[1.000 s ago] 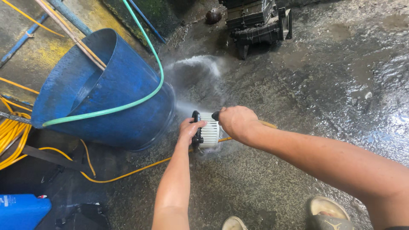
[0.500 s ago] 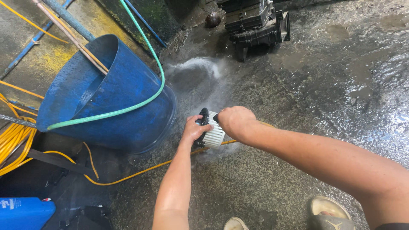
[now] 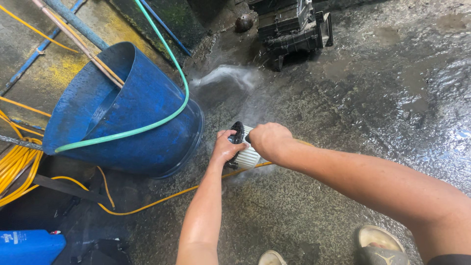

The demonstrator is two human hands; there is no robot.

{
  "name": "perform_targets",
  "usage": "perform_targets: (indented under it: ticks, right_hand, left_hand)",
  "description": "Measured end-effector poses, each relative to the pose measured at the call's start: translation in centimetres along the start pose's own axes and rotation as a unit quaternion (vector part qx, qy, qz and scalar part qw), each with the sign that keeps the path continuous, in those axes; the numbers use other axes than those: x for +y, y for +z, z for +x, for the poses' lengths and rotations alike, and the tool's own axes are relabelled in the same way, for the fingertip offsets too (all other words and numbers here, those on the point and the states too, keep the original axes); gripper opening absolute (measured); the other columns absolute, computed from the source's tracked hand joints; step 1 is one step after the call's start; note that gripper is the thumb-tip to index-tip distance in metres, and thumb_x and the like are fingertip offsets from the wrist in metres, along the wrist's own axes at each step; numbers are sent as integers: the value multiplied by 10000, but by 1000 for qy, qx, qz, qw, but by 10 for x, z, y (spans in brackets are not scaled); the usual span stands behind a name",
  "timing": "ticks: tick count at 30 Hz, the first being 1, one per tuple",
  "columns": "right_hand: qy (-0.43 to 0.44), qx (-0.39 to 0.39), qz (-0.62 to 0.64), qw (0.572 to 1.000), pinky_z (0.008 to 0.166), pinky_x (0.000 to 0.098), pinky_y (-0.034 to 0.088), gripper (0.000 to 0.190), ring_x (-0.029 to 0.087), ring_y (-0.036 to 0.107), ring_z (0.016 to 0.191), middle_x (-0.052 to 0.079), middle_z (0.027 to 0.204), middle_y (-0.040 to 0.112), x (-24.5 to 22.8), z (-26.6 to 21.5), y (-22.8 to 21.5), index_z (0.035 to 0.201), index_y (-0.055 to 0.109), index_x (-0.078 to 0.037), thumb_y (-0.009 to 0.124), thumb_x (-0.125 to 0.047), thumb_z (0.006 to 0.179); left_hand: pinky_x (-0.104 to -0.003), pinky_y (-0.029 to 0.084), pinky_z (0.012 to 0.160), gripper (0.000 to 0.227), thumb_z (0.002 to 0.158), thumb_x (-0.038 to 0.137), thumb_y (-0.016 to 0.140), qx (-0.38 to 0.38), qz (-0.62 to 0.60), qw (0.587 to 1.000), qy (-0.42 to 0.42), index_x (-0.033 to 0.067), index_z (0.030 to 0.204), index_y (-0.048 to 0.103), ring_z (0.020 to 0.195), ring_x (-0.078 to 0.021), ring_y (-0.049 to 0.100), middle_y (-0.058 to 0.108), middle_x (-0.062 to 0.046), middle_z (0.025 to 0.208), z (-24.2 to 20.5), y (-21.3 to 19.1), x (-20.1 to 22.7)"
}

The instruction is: The person uses a high-pressure water spray to clean a white plastic fan-like component and a black plastic housing. They hold each part with one hand while directing the spray with the other, rinsing both exterior and interior surfaces.

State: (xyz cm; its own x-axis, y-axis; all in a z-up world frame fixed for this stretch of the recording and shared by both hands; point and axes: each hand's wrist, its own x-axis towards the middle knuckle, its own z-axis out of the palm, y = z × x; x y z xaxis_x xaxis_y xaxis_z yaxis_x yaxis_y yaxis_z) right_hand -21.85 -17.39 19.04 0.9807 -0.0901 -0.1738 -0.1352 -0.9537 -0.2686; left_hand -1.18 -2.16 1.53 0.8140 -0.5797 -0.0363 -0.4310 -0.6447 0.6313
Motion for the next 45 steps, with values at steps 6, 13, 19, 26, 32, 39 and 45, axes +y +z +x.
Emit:
perform_targets:
  ticks: [6, 13, 19, 26, 32, 39, 45]
  right_hand:
    - [13, -19, 3, 1000, 894, 435, 590, 183, 314, 735, 1033, 133, 1086, 757, 2, 3, 2, 1041, 772, -129, 635, -123, 920]
    - [27, -24, 17, 999, 893, 434, 593, 190, 322, 727, 1052, 141, 1108, 752, -3, 2, 1, 1056, 765, -123, 637, -122, 916]
    - [21, -1, 10, 1000, 884, 431, 593, 209, 316, 728, 1046, 139, 1115, 738, -5, 1, 2, 1087, 740, -102, 635, -114, 906]
    - [17, 39, -2, 999, 848, 419, 606, 249, 326, 734, 1020, 193, 1100, 731, -12, -10, 23, 1162, 630, 0, 554, -94, 944]
    - [-18, 49, 7, 999, 774, 457, 611, 276, 366, 731, 968, 208, 1075, 719, -17, -20, 43, 1201, 595, 28, 488, -97, 979]
    - [-25, 61, -16, 998, 794, 444, 608, 243, 339, 742, 955, 179, 1016, 747, -7, -13, 46, 1139, 642, -16, 502, -133, 979]
    - [17, 75, 19, 997, 829, 432, 594, 246, 308, 741, 965, 154, 1018, 758, 13, 1, 23, 1101, 674, -58, 539, -237, 1001]
  left_hand:
    - [-371, 424, 1117, 793, 543, 391, 961, 9, -1, 1000, 16, 73, 1212, 679, 1312, -323, 521, 480, -174, 1410, 3, 3, -7]
    - [-369, 449, 1090, 793, 527, 381, 957, 11, -6, 1000, 7, 77, 1207, 683, 1276, -316, 548, 501, -164, 1370, 5, 7, -12]
    - [-381, 445, 1081, 786, 556, 367, 966, 22, 2, 1000, 7, 52, 1216, 677, 1259, -327, 540, 519, -187, 1337, 9, 9, -14]
    - [-350, 587, 779, 659, 618, 256, 887, 119, -236, 950, -166, -59, 1157, 675, 885, -234, 734, 745, -170, 1040, 7, 6, -3]
    - [-356, 593, 746, 634, 613, 221, 890, 136, -306, 922, -195, -65, 1132, 666, 851, -218, 730, 742, -171, 1031, 0, -3, 5]
    - [-353, 597, 766, 645, 615, 221, 884, 112, -287, 930, -202, -55, 1158, 673, 865, -234, 744, 754, -182, 1032, -2, -7, 3]
    - [-358, 567, 806, 664, 648, 274, 904, 101, -270, 938, -191, -58, 1171, 665, 883, -218, 721, 744, -171, 1060, -2, -6, -19]
